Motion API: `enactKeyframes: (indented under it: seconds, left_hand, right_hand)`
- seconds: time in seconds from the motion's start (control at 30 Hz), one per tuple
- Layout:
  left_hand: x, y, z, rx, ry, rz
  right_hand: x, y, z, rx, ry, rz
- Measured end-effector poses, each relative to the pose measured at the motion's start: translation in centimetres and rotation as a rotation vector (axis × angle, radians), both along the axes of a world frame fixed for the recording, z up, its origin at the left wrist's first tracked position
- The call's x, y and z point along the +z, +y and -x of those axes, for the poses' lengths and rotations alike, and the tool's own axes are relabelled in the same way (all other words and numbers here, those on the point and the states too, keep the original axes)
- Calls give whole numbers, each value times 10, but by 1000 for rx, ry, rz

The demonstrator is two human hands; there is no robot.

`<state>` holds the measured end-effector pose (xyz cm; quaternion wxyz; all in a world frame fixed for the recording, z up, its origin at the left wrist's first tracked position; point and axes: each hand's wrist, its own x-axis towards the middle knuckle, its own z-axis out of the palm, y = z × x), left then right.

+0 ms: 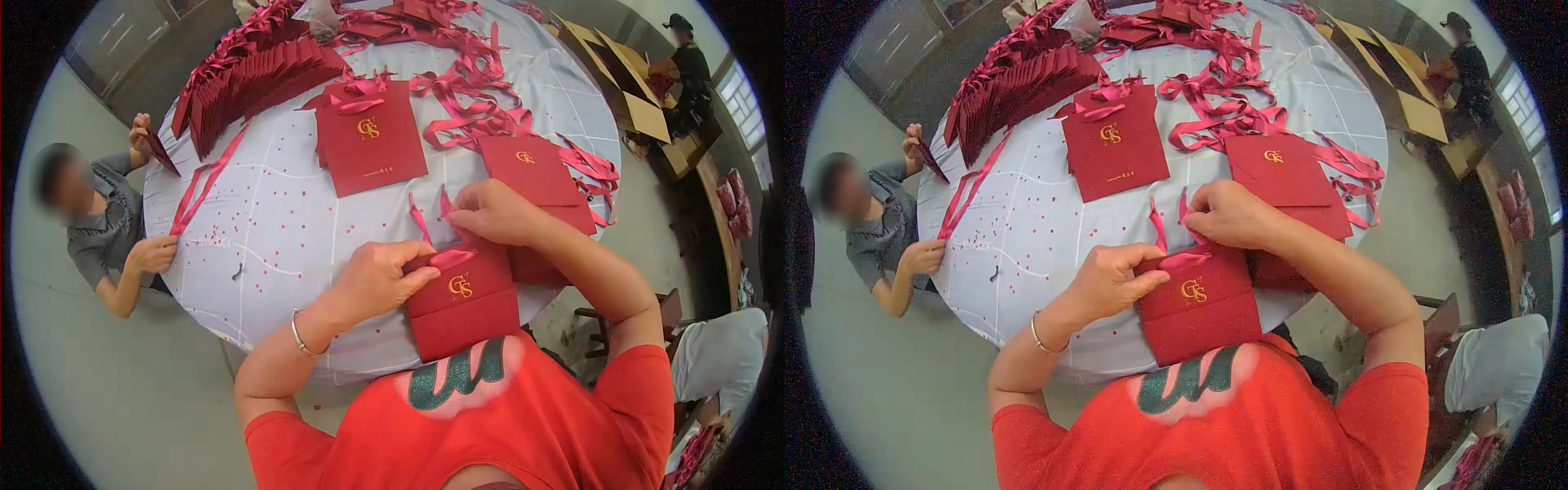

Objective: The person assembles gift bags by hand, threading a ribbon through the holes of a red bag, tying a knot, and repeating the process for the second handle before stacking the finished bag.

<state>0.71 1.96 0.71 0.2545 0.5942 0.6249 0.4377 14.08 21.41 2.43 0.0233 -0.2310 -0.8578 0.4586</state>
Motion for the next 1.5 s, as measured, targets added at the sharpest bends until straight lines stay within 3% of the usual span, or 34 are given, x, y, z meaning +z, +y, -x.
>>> enactKeyframes:
  seconds: [0.17, 0.43, 0.63, 0.87, 0.93, 1.1, 1.17, 1.33, 1.43, 1.5]
  left_hand:
    - [-2, 1, 2, -5, 138, 21]
    - [-6, 1, 5, -24, 187, 48]
    - [-9, 0, 8, -52, 93, 141]
    - [1, 0, 8, -39, 110, 286]
    - [-1, -1, 12, -47, 67, 286]
    - [6, -1, 27, -111, 80, 327]
    - [12, 0, 29, -82, -87, 468]
    - [15, 3, 34, 18, -263, 511]
    - [9, 2, 34, 113, -75, 416]
    - [5, 1, 33, 84, 226, 370]
  right_hand:
    - [4, -2, 25, 41, -145, 89]
    - [-12, -7, 52, 191, -144, -444]
    - [-22, -2, 56, -41, 20, -343]
    - [-20, -1, 52, 9, 61, -241]
    - [-11, -3, 45, -57, 198, -188]
    - [21, -10, -8, 172, 49, -240]
    - [27, -19, -24, 252, -44, -283]
    - [-4, -28, -39, 217, 66, -397]
    - [-9, -34, -42, 186, 94, -446]
    - [-10, -37, -43, 185, 136, -541]
